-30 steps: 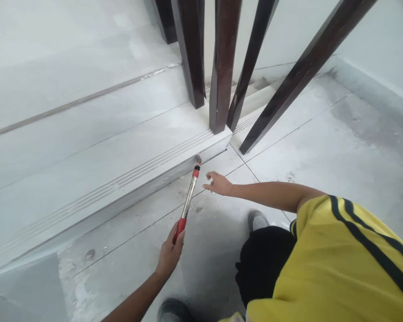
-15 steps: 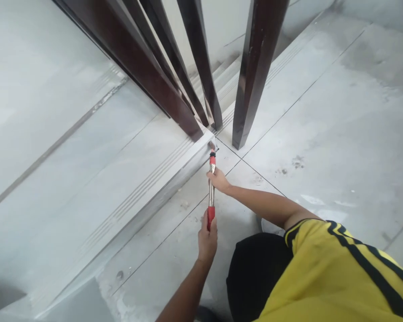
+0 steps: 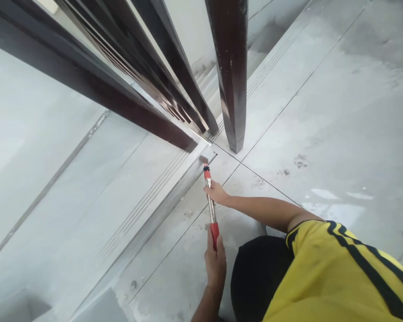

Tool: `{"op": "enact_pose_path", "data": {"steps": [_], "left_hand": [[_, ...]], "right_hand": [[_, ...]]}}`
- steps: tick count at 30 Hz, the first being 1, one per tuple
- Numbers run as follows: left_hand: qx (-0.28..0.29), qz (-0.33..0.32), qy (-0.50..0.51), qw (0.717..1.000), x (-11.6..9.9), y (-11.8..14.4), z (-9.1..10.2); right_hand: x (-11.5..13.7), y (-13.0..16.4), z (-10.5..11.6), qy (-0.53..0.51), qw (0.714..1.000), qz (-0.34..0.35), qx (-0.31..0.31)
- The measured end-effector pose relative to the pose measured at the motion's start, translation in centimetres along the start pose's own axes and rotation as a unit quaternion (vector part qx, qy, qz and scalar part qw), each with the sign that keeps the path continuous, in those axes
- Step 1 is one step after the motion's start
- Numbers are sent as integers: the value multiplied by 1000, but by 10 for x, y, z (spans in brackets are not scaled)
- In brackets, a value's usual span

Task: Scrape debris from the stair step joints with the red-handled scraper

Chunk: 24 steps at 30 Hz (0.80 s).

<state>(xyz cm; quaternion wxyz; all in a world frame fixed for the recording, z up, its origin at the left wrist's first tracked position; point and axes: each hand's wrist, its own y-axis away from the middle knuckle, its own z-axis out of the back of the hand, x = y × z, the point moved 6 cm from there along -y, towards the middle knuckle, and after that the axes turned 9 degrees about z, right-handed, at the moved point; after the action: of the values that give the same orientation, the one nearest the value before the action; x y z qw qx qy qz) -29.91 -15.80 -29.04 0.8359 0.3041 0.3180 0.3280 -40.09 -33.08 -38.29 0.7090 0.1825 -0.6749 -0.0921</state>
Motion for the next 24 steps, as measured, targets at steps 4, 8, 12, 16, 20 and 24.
{"op": "enact_pose_path", "data": {"steps": [4, 8, 12, 16, 20, 24], "left_hand": [[13, -10, -10, 1000, -11, 2, 2], [3, 7, -15, 1000, -16, 6, 5], [9, -17, -4, 1000, -34, 5, 9], [5, -13, -5, 1000, -37, 11, 6], [-10, 24, -20, 999, -22, 18, 3], [11, 2, -8, 1000, -31, 11, 9]], "right_hand": [[0, -3, 9, -49, 997, -7, -53], [1, -3, 6, -60, 998, -12, -24], [9, -11, 15, -106, 993, -19, -50], [18, -6, 21, -143, 987, -27, -73], [12, 7, 2, -163, 984, -62, 17], [6, -2, 8, -191, 979, -66, -29]]}}
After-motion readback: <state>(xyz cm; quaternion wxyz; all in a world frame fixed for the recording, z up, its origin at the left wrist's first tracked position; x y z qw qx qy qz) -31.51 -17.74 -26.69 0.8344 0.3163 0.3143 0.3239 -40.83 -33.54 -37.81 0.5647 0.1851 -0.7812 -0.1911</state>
